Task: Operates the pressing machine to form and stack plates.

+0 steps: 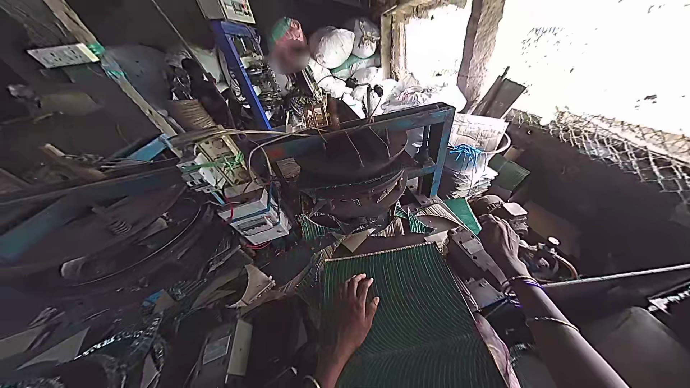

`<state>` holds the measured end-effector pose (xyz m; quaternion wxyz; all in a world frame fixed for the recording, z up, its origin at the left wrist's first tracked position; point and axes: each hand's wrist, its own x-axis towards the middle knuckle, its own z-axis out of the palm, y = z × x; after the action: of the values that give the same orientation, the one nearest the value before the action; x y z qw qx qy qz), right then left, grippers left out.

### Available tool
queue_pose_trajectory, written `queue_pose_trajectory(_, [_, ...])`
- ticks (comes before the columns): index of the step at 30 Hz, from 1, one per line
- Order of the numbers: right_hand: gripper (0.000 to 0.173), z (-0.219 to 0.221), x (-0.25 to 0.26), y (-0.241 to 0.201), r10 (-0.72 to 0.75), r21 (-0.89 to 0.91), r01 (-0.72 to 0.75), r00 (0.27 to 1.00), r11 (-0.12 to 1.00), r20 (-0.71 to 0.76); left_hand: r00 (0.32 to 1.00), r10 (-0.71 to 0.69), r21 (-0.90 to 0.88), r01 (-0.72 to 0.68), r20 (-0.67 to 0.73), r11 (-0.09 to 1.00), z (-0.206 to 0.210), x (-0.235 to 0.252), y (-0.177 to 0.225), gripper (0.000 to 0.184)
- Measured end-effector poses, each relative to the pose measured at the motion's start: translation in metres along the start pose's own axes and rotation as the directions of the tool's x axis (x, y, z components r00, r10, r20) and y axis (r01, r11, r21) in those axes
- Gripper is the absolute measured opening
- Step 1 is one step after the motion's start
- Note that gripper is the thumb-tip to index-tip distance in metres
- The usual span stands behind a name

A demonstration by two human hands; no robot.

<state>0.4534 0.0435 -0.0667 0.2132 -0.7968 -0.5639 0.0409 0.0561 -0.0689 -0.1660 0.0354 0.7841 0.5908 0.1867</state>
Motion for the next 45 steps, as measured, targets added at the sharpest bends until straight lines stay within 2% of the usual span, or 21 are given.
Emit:
queue_pose_trajectory(1, [0.038,-0.01,-0.006,-0.008,0.01,-0.004,-0.01,0.999,1.0,0.037,1.0,-0.001,-0.004,0.001,-0.001,1.0,-0.001,0.0,0.0,0.051])
queue_pose_trajectory(2, [0.038,-0.006,-0.009,-0.009,0.005,-0.001,-0.005,0.999,1.0,-0.043,1.0,-0.001,-0.01,0.001,-0.011,1.0,0.0,0.0,0.0,0.05])
queue_pose_trajectory(3, [0.039,-0.017,-0.01,-0.013,0.025,-0.001,-0.025,0.998,1.0,0.054,1.0,-0.001,-0.022,0.0,-0.026,1.0,0.002,0.0,0.0,0.05])
queue_pose_trajectory(4, [0.039,-0.014,-0.006,-0.009,0.028,0.012,-0.029,0.998,1.0,0.06,0.999,0.001,-0.044,-0.003,-0.046,0.999,0.004,0.0,0.0,0.049])
queue_pose_trajectory(6, [0.031,0.013,0.006,0.011,-0.021,0.039,0.024,0.996,0.999,-0.083,0.999,-0.003,-0.057,0.0,-0.048,0.998,0.006,-0.001,-0.001,0.049])
queue_pose_trajectory(7, [0.03,0.018,0.007,0.014,-0.026,0.042,0.03,0.994,0.999,-0.103,0.999,0.002,-0.056,-0.004,-0.05,0.998,0.006,-0.001,-0.001,0.049])
queue_pose_trajectory(14, [0.031,0.012,0.007,0.009,-0.005,0.05,0.007,0.999,0.999,-0.035,0.998,0.012,-0.068,-0.016,-0.068,0.998,0.007,-0.001,-0.002,0.048])
queue_pose_trajectory(17, [0.032,0.007,-0.002,0.017,0.0,0.158,0.013,0.997,0.987,-0.084,0.998,-0.064,-0.209,0.064,0.01,0.976,0.003,0.002,-0.004,0.049])
queue_pose_trajectory(19, [0.03,-0.002,-0.032,0.035,-0.006,0.296,0.08,0.97,0.952,-0.245,0.987,-0.148,-0.454,0.157,0.055,0.877,-0.013,0.013,-0.009,0.049])
queue_pose_trajectory(22, [0.026,-0.006,-0.093,0.072,0.01,0.382,0.157,0.916,0.911,-0.401,0.951,-0.302,-0.727,0.16,-0.069,0.668,-0.057,0.053,-0.022,0.05])
queue_pose_trajectory(24, [0.023,0.002,-0.104,0.085,0.0,0.401,0.201,0.894,0.894,-0.448,0.884,-0.46,-0.793,0.217,-0.088,0.569,-0.105,0.086,-0.025,0.05])
queue_pose_trajectory(26, [0.021,0.007,-0.108,0.083,0.029,0.419,0.194,0.882,0.887,-0.47,0.803,-0.594,-0.842,0.292,-0.042,0.454,-0.152,0.123,-0.026,0.063])
queue_pose_trajectory(28, [0.02,0.004,-0.103,0.081,0.031,0.413,0.191,0.881,0.891,-0.472,0.744,-0.668,-0.875,0.318,-0.008,0.366,-0.18,0.161,-0.032,0.076])
queue_pose_trajectory(30, [0.02,0.004,-0.103,0.082,0.032,0.419,0.179,0.892,0.89,-0.45,0.711,-0.702,-0.876,0.353,0.024,0.328,-0.189,0.184,-0.045,0.08])
queue_pose_trajectory(32, [0.021,0.003,-0.105,0.083,0.039,0.413,0.16,0.9,0.897,-0.434,0.72,-0.693,-0.863,0.368,0.03,0.346,-0.189,0.198,-0.055,0.063])
queue_pose_trajectory(34, [0.024,-0.003,-0.106,0.081,0.036,0.382,0.139,0.909,0.913,-0.416,0.741,-0.672,-0.819,0.377,-0.014,0.433,-0.186,0.198,-0.053,0.044])
queue_pose_trajectory(37, [0.024,-0.012,-0.1,0.074,0.007,0.303,0.104,0.939,0.947,-0.343,0.796,-0.602,-0.798,0.324,-0.06,0.508,-0.177,0.151,-0.031,0.037])
queue_pose_trajectory(39, [0.024,-0.027,-0.088,0.059,-0.035,0.242,0.103,0.963,0.965,-0.268,0.854,-0.519,-0.824,0.263,-0.044,0.502,-0.161,0.085,-0.012,0.038])
queue_pose_trajectory(40, [0.026,-0.032,-0.082,0.05,-0.07,0.219,0.124,0.969,0.968,-0.239,0.874,-0.484,-0.848,0.228,-0.038,0.479,-0.15,0.044,-0.005,0.038])
queue_pose_trajectory(42, [0.03,-0.041,-0.078,0.023,-0.147,0.231,0.218,0.946,0.948,-0.29,0.898,-0.441,-0.888,0.198,-0.006,0.415,-0.13,-0.04,0.002,0.035])
queue_pose_trajectory(45, [0.033,-0.069,-0.098,-0.019,-0.243,0.283,0.367,0.888,0.886,-0.391,0.854,-0.486,-0.885,0.36,0.186,0.296,-0.12,-0.153,0.002,0.031])
